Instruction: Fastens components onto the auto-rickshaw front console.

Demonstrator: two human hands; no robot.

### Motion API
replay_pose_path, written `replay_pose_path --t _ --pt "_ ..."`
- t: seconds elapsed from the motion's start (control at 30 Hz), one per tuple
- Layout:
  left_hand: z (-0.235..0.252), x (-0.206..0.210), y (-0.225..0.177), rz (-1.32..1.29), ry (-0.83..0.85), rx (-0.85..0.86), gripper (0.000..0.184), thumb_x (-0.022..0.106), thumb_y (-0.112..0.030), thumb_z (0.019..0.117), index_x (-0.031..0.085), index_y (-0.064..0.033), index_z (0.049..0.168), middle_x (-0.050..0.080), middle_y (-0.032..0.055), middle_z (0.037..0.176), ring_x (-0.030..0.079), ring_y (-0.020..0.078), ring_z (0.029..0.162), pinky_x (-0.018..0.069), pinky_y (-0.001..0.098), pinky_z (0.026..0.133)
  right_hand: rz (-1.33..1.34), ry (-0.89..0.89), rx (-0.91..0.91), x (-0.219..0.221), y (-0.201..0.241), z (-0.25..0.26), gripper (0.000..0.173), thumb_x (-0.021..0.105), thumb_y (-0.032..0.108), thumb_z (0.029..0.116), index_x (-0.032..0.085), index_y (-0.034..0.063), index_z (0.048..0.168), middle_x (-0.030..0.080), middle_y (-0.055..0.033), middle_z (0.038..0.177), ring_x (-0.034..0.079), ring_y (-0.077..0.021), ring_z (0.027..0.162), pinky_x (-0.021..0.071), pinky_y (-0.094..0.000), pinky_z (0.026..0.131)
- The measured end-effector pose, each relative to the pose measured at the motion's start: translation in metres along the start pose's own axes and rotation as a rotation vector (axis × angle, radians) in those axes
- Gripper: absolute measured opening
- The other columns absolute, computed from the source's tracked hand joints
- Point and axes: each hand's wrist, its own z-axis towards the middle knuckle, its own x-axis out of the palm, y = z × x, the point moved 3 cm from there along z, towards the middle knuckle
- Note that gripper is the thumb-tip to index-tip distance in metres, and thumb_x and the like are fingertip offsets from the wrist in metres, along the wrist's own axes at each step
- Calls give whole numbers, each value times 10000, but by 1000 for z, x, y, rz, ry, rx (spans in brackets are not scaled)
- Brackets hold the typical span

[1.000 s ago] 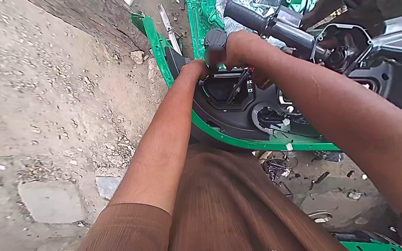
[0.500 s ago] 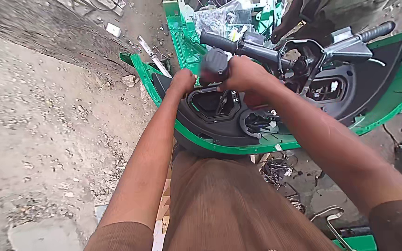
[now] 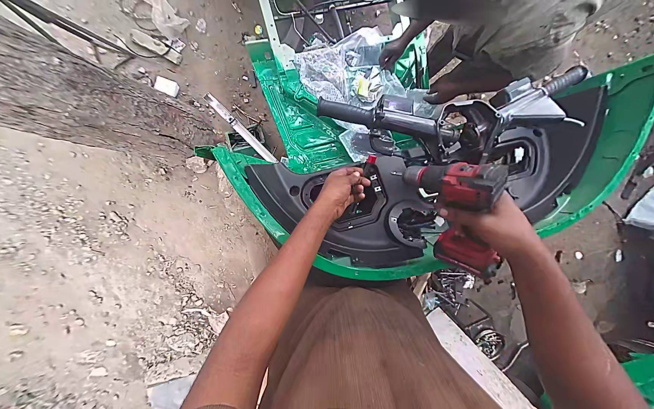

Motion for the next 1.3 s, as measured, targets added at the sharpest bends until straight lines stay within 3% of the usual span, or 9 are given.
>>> replay_pose_path --t 0.13,0.23,0.4,0.5,0.63,0.83,0.97,1.07,1.3 --pt "24 10 2 29 -117 -4 249 561 -257 1069 636 -28 1134 686 44 773 538 71 508 451 211 460 -142 -58 166 14 5 16 282 824 215 883 682 125 1110 689 -105 729 623 -211 489 576 -381 492" --pt "41 13 9 -17 -84 -34 257 603 -287 1046 683 -62 1141 634 13 740 465 57 485 392 200 439 -230 -39 239 19 14 28 253 812 310 894 695 116 1006 669 -94 662 600 -203 463 551 -389 482" --pt "56 19 20 -317 38 -86 241 443 -239 1107 573 -76 1229 673 26 913 510 40 549 441 184 501 -157 -36 233 24 24 40 228 805 282 895 701 115 1010 660 -86 654 593 -181 461 541 -347 464" --pt "58 18 22 -352 -12 -80 240 472 -278 1101 541 -91 1235 691 45 947 498 38 531 414 181 473 -177 -55 229 23 24 45 233 812 299 880 704 126 993 660 -81 649 602 -188 469 550 -369 476" --pt "63 13 30 -395 -45 -85 223 594 -288 1049 599 -110 1183 650 15 895 461 26 510 390 163 444 -190 -46 187 23 26 49 238 813 305 878 704 134 1003 666 -79 648 617 -199 475 558 -379 476" --pt "64 20 25 -365 121 -58 201 519 -236 1079 633 -99 1172 557 -30 797 452 35 529 417 168 479 -188 -32 183 23 23 52 253 810 314 885 700 148 1042 675 -74 678 613 -199 477 551 -381 466" --pt "66 18 23 -403 151 -45 100 607 -142 1028 586 -113 1122 595 -1 828 485 39 539 438 169 480 -109 -12 176 21 24 53 242 802 260 893 692 129 1065 660 -89 669 589 -202 460 522 -358 435" --pt "68 17 22 -375 188 -40 82 597 -150 1036 592 -117 1111 595 -6 831 485 36 541 439 165 484 -42 0 175 19 25 53 216 792 219 898 690 116 1057 634 -93 633 558 -189 435 487 -329 409" --pt "72 17 24 -277 197 10 78 599 -154 1037 624 -83 1055 621 6 816 482 32 522 426 162 465 39 64 188 14 16 63 212 791 195 892 685 89 1042 596 -92 600 551 -178 433 506 -331 423"
